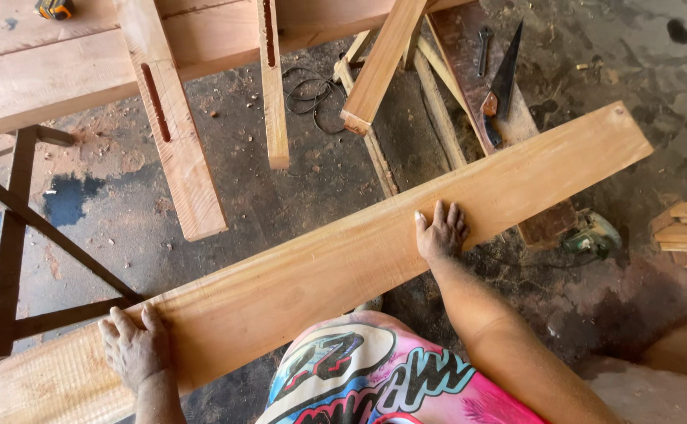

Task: The person sands a long wooden plank with a hand saw, then uses a chisel to carve a groove along the plank's edge. The person then fits the plank into a wooden frame.

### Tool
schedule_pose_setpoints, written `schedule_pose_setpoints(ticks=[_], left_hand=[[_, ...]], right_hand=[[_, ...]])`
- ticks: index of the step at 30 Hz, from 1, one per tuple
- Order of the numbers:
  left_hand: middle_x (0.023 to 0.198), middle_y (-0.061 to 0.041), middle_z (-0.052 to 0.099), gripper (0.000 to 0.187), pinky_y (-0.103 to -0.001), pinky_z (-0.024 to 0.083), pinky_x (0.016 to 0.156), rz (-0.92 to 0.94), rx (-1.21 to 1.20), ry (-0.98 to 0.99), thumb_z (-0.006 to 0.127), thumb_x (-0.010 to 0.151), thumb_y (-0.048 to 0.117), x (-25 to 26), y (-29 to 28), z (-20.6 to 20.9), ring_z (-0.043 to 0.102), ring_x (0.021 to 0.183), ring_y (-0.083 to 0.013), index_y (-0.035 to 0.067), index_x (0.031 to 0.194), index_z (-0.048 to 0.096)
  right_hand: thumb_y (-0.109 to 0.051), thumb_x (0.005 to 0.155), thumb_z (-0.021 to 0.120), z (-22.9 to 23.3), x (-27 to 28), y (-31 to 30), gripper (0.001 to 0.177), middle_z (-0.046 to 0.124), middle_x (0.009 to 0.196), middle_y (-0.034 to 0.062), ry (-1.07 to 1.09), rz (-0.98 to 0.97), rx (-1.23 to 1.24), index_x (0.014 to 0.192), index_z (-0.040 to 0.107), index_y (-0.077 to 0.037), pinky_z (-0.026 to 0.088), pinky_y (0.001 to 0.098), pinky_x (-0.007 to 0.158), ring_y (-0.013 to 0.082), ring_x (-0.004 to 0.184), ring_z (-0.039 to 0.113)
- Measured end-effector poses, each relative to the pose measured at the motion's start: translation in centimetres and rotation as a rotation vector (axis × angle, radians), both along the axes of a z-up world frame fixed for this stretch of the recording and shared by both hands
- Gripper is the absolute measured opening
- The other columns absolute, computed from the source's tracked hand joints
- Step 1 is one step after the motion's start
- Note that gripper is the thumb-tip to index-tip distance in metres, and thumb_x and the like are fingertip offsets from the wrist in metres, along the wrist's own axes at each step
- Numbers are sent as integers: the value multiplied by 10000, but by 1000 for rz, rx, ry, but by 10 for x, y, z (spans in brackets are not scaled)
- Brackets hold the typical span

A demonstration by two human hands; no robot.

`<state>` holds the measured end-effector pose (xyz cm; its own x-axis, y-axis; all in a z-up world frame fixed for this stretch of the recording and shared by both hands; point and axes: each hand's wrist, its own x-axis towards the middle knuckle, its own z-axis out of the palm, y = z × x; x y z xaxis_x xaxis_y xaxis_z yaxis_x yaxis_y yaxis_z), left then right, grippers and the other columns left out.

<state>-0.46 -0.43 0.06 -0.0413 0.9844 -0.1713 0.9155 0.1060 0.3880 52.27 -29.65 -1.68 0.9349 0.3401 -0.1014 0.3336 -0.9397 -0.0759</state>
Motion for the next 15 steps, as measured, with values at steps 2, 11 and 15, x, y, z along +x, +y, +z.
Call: schedule_pose_setpoints(ticks=[2, 11, 15], left_hand=[[1666, -265, 264, 805, -562, 271, 1190, -3, 17, -19, 369, 1042, 634, -1, 0, -3, 309, 1483, -458, 87, 1631, 322], [1475, -263, 531, 662, -583, 344, 1149, -100, 350, 39, 586, 1053, 469, -8, -21, -19, 464, 1377, -459, -4, 1509, 506], [1294, -294, 600, 666, -575, 400, 1092, -93, 360, 58, 633, 1050, 450, -8, -18, -18, 510, 1274, -466, -32, 1498, 530]], right_hand=[[-683, 993, 353, 1, -1, 0, 806, 155, 1693, 177, 4, 4, -6, 1619, 274, -182, 90, 605, 1229, 384, 1555, 121], [-676, 988, 386, 3, -4, -1, 808, 198, 1673, 202, -31, 15, 36, 1602, 320, -154, 126, 623, 1214, 389, 1544, 158], [-664, 976, 405, 6, -6, 0, 807, 220, 1670, 204, -39, 15, 50, 1597, 341, -153, 139, 625, 1209, 388, 1544, 171]])
